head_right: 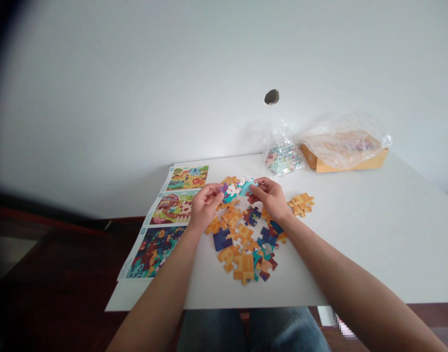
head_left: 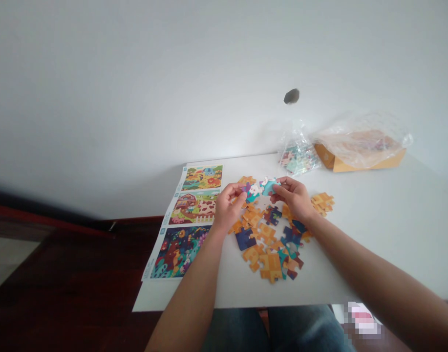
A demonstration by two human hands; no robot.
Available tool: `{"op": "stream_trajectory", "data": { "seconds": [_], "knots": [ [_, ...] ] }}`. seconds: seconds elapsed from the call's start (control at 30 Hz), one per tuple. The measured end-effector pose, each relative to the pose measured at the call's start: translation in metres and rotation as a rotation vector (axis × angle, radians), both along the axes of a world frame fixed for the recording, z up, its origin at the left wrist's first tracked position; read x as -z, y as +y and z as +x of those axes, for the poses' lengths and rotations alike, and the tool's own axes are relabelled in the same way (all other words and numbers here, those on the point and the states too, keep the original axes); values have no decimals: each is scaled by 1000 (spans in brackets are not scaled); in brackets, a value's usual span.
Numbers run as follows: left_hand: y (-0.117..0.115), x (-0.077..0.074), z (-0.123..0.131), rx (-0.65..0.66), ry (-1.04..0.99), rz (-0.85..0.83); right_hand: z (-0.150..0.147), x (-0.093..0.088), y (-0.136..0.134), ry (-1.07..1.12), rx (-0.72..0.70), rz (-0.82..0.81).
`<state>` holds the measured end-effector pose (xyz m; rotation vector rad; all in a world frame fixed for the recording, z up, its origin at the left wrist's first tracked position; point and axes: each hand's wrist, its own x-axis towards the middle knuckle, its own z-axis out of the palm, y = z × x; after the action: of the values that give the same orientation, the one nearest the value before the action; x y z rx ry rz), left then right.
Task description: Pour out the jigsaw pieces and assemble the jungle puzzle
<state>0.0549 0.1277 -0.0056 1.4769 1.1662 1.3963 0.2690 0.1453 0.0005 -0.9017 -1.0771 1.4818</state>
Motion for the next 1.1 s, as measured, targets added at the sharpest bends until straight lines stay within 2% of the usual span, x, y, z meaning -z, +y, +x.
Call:
{"op": "stream_trajectory", "data": {
  "seconds": [0.5, 0.67, 0.9, 1.1],
  "knots": [
    [2, 3, 0, -25, 7, 21, 1, 0, 1, -18, 6, 1],
    [1, 3, 0, -18, -2, 19, 0, 2, 0, -76, 5, 56],
    [-2, -5, 3, 6, -44, -59, 2, 6, 1, -156, -12, 82],
    [-3, -6, 6, 67, -149, -154, -1, 0, -4, -135, -83, 57]
  ]
}}
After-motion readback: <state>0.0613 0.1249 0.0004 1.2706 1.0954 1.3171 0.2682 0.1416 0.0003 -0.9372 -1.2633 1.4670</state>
